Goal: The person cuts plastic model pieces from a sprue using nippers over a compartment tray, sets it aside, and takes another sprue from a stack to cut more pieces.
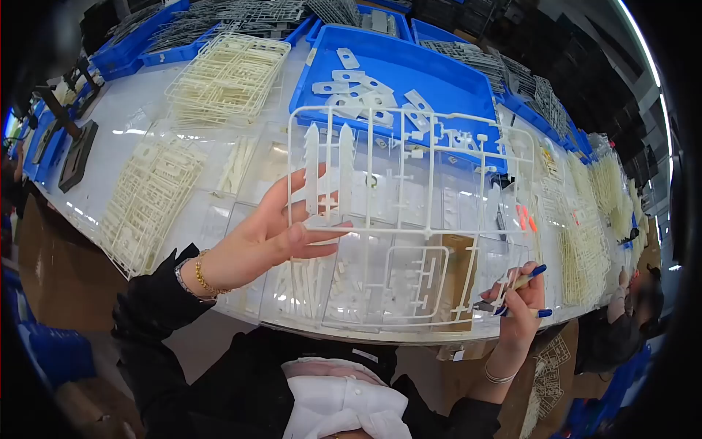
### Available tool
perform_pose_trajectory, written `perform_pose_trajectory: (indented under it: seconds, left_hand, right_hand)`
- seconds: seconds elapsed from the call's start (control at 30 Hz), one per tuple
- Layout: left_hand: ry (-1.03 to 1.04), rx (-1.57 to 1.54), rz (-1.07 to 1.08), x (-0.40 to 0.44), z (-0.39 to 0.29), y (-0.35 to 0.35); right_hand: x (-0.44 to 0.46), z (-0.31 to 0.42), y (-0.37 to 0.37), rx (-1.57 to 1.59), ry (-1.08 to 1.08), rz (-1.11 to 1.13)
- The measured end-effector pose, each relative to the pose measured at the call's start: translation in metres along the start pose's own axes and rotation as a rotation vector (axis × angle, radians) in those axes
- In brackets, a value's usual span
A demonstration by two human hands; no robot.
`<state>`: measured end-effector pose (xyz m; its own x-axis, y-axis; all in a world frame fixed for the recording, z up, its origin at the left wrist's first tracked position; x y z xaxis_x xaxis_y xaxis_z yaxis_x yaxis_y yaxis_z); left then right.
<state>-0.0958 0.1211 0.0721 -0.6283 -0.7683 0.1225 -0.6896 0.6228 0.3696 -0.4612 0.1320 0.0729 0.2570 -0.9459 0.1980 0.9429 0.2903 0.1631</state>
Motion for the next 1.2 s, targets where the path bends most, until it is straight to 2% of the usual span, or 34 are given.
perform_pose_trajectory:
  seconds: [0.07,0.17,0.27,0.37,0.47,0.7,0.8,0.9,1.0,1.1,1.2]
  left_hand:
    - [-0.054,0.008,-0.088,-0.002,-0.005,0.001]
    - [-0.153,-0.047,-0.086,-0.008,-0.01,0.003]
    - [-0.118,-0.081,-0.068,-0.013,-0.001,0.003]
    - [-0.154,-0.164,-0.033,-0.015,0.009,0.004]
    - [-0.18,-0.279,0.025,-0.011,0.02,0.008]
    - [-0.173,-0.332,0.071,-0.009,0.036,0.018]
    - [-0.159,-0.34,0.075,-0.01,0.036,0.02]
    - [-0.133,-0.329,0.067,-0.011,0.035,0.018]
    - [-0.131,-0.325,0.065,-0.009,0.035,0.014]
    - [-0.13,-0.327,0.074,-0.009,0.036,0.014]
    - [-0.127,-0.324,0.08,-0.009,0.038,0.013]
  right_hand:
    - [-0.005,-0.001,-0.002,-0.036,0.042,0.012]
    - [-0.005,-0.003,-0.007,-0.149,0.082,0.062]
    - [0.006,0.008,-0.016,-0.614,0.062,-0.049]
    - [0.027,0.033,-0.02,-0.481,-0.243,-0.118]
    - [0.051,0.05,0.036,-0.387,-0.199,0.037]
    - [0.088,0.011,0.173,-0.236,-0.17,0.333]
    - [0.1,-0.005,0.187,-0.085,-0.237,0.526]
    - [0.102,-0.01,0.196,-0.257,-0.242,0.449]
    - [0.104,-0.016,0.191,-0.12,-0.319,0.547]
    - [0.104,-0.02,0.193,-0.077,-0.257,0.541]
    - [0.106,-0.024,0.193,-0.072,-0.311,0.563]
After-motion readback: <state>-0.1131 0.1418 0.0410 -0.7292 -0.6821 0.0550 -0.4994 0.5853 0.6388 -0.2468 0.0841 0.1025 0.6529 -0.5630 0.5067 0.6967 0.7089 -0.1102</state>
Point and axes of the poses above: each hand's wrist, its own x-axis towards the middle knuckle, its own y-axis out of the palm, z = x × y, the point moved 4 cm from there along x, towards the middle knuckle, and after that the axes turned 12 degrees about z, right-handed, at the moved point
